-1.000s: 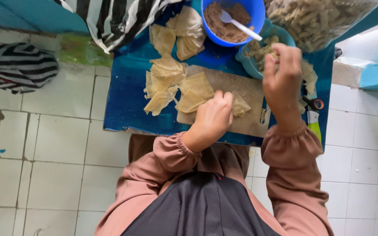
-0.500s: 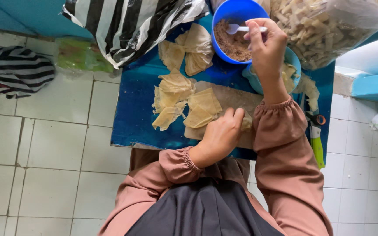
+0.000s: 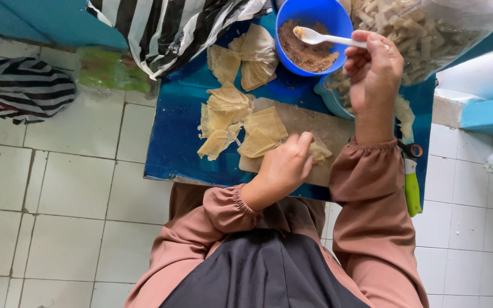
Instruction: The person sits on the floor at a low table folding square pastry wrappers around filling. They take a wrapper, spoon brown filling from a blue bowl onto it, fold and pinch the wrapper closed, occasionally trim a wrapper with scissors, and set the folded pastry aside.
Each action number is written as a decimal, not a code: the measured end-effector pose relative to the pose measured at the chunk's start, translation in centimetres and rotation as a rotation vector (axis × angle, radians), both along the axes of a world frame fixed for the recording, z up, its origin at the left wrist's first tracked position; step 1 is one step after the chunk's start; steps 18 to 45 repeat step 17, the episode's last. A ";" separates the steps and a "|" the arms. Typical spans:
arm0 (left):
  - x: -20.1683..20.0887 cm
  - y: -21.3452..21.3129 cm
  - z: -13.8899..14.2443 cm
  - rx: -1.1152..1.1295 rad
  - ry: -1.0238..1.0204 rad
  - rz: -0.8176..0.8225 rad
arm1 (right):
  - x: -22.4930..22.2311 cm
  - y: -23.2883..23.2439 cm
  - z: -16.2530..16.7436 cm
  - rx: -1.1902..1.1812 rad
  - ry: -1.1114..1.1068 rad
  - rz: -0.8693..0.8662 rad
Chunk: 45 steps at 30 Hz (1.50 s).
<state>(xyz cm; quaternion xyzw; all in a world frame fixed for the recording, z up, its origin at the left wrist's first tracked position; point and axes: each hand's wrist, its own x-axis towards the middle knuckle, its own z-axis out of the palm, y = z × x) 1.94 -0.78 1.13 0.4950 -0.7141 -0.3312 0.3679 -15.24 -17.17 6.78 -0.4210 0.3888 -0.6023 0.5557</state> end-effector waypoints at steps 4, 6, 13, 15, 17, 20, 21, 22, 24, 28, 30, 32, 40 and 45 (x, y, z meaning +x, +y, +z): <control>0.6 0.5 0.2 -0.008 -0.015 0.031 | -3.1 4.3 -0.1 0.001 -0.010 -0.021; 0.8 0.7 0.2 -0.001 0.002 0.041 | -4.6 7.6 -0.5 0.026 -0.039 -0.024; 0.3 1.0 -0.2 -0.060 0.015 0.114 | -7.8 18.4 -2.7 0.157 0.155 -0.134; 0.1 1.0 -0.4 -0.086 0.021 0.118 | -8.2 20.4 -3.3 0.127 0.289 -0.127; -0.3 1.2 -0.6 -0.084 0.034 0.124 | -8.5 21.9 -3.7 0.032 0.429 -0.099; -0.3 1.2 -0.6 -0.084 0.034 0.124 | -8.5 21.9 -3.7 0.032 0.429 -0.099; -0.3 1.2 -0.6 -0.084 0.034 0.124 | -8.5 21.9 -3.7 0.032 0.429 -0.099; -0.3 1.2 -0.6 -0.084 0.034 0.124 | -8.5 21.9 -3.7 0.032 0.429 -0.099; -0.3 1.2 -0.6 -0.084 0.034 0.124 | -8.5 21.9 -3.7 0.032 0.429 -0.099; -0.3 1.2 -0.6 -0.084 0.034 0.124 | -8.5 21.9 -3.7 0.032 0.429 -0.099; -0.3 1.2 -0.6 -0.084 0.034 0.124 | -8.5 21.9 -3.7 0.032 0.429 -0.099; -0.3 1.2 -0.6 -0.084 0.034 0.124 | -8.5 21.9 -3.7 0.032 0.429 -0.099; -0.3 1.2 -0.6 -0.084 0.034 0.124 | -8.5 21.9 -3.7 0.032 0.429 -0.099; -0.3 1.2 -0.6 -0.084 0.034 0.124 | -8.5 21.9 -3.7 0.032 0.429 -0.099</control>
